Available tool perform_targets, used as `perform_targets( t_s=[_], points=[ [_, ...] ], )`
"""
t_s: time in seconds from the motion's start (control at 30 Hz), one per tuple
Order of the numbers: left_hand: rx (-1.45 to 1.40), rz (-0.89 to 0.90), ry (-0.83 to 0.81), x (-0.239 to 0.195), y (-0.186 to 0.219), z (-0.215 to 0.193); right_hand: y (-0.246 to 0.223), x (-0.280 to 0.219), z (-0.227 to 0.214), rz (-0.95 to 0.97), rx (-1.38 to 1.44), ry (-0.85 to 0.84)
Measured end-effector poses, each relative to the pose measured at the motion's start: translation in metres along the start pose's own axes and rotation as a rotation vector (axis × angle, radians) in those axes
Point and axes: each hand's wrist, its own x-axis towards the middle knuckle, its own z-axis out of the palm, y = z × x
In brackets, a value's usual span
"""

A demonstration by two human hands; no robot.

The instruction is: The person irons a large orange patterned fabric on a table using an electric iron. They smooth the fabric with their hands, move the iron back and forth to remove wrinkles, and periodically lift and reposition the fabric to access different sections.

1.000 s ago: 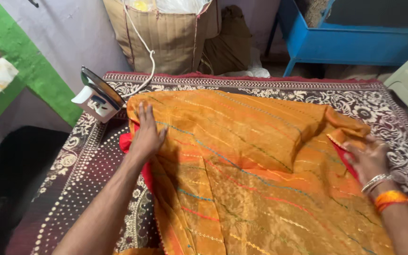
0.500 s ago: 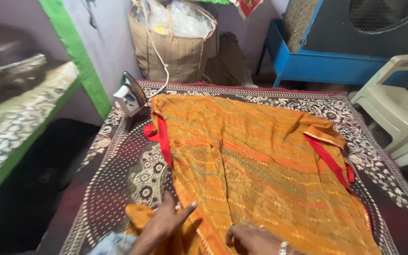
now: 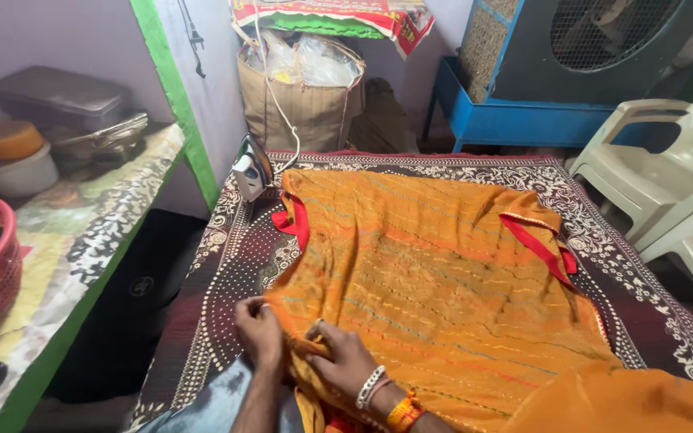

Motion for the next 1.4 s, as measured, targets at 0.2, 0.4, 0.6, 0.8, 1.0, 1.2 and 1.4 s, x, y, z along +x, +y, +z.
perform_targets(
  t_s=[0.2, 0.4, 0.6, 0.8, 1.0, 1.2, 1.4],
  points=[
    [0.135, -0.077, 0.05, 0.009, -0.008, -0.028, -0.016, 0.001, 0.024, 0.063, 0.144, -0.253],
    [0.311, -0.273, -0.196, 0.003, -0.004, -0.02, 0.076, -0.003, -0.048, 0.168, -0.138, -0.191],
    [0.33, -0.088, 0.046, -0.006, 0.031, -0.032, 0.176, -0.072, -0.198, 0.629, -0.704, -0.384],
    [0.142, 0.235, 0.282, -0.003, 0.043, -0.039, 0.156, -0.131, -0.231, 0.642, -0.837, -0.215],
    [0.119, -0.036, 0.626, 0.018, 0.02, -0.07, 0.095, -0.147, -0.246, 0.548, -0.589, -0.318],
    [0.497, -0.241, 0.67, 0.006, 0.032, -0.082, 0.07, -0.143, -0.259, 0.483, -0.333, -0.603],
    [0.585, 0.246, 0.58, -0.002, 0.074, -0.064, 0.11, -0.075, -0.265, 0.376, -0.382, -0.558]
  ],
)
